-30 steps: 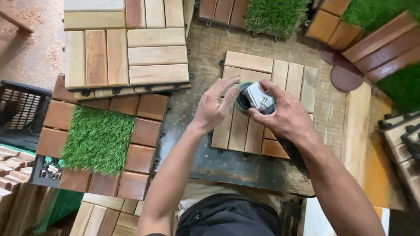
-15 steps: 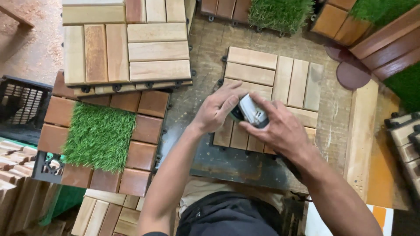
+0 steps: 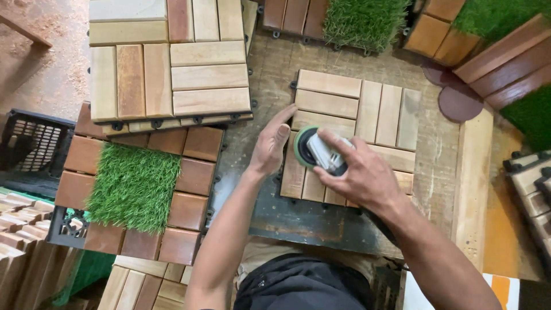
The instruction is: The person uses an orbital sander to smooth the surface of a wooden tile assembly. They move the sander across the wooden planks in a systematic pattern, occasionally using their left hand to stabilize the tile. The task continues throughout the video as the person works on different sections of the wooden surface.
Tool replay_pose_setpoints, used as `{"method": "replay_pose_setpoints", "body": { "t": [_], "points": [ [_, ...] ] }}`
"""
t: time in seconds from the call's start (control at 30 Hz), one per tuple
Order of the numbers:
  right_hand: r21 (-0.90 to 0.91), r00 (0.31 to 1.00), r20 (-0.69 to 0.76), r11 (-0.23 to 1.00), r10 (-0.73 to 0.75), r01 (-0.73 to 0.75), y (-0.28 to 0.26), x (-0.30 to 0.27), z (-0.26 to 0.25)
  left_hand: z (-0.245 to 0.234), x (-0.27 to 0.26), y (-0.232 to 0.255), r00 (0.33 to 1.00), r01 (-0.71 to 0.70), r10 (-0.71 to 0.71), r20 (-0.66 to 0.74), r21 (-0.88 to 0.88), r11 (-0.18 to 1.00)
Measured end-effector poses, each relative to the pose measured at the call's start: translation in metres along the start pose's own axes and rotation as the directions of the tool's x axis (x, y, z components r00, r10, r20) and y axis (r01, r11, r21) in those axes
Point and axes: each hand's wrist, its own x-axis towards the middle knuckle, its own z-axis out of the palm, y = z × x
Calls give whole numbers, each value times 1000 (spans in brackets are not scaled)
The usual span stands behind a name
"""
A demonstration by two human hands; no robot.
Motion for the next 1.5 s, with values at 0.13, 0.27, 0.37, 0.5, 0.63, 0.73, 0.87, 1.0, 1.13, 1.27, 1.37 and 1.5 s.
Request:
{"method": "replay_pose_setpoints", "body": {
  "t": [0.13,0.27,0.37,0.5,0.63,0.73,0.87,1.0,1.13,1.27,1.37,1.5],
  "points": [
    [-88,995,94,995,-28,36,2,-12,19,-4,-8,0,999,29,-28,42,-27,999],
    [-114,997,65,992,-41,48,-2,-1,19,-7,-3,-10,999,28,-25,21,-153,988],
    [-98,1000,10,995,-17,18,-7,22,3,-8,-5,-15,999,28,-31,-18,-161,987],
    [-55,994,-111,998,16,-23,10,59,-13,-9,-6,-27,1000,20,-23,-21,-113,993],
    [-13,990,-140,1000,15,-17,1,56,-10,-9,-4,-23,1000,8,-8,-11,-63,998],
    [-18,998,-59,1000,23,-24,-14,29,3,-10,-5,-24,1000,7,-8,-16,-74,997],
    [-79,1000,-4,997,-26,25,-12,-7,24,-4,-1,-19,1000,-16,13,-12,-233,972],
    [-110,996,84,993,-33,42,-17,-40,27,-3,-4,-26,999,-43,42,-11,-327,944],
    [-118,994,107,992,-23,36,-13,-44,26,-4,-5,-23,999,-31,35,4,-339,940],
    [-126,997,73,992,-23,32,-2,-17,24,-5,-5,-23,1000,-12,14,7,-240,971],
    [-130,1000,5,991,16,-16,1,14,9,-8,-6,-19,1000,9,-6,20,-134,991],
    [-47,989,-134,996,64,-71,21,55,-13,-9,-3,-17,1000,23,-22,18,-47,999]
  ]
}}
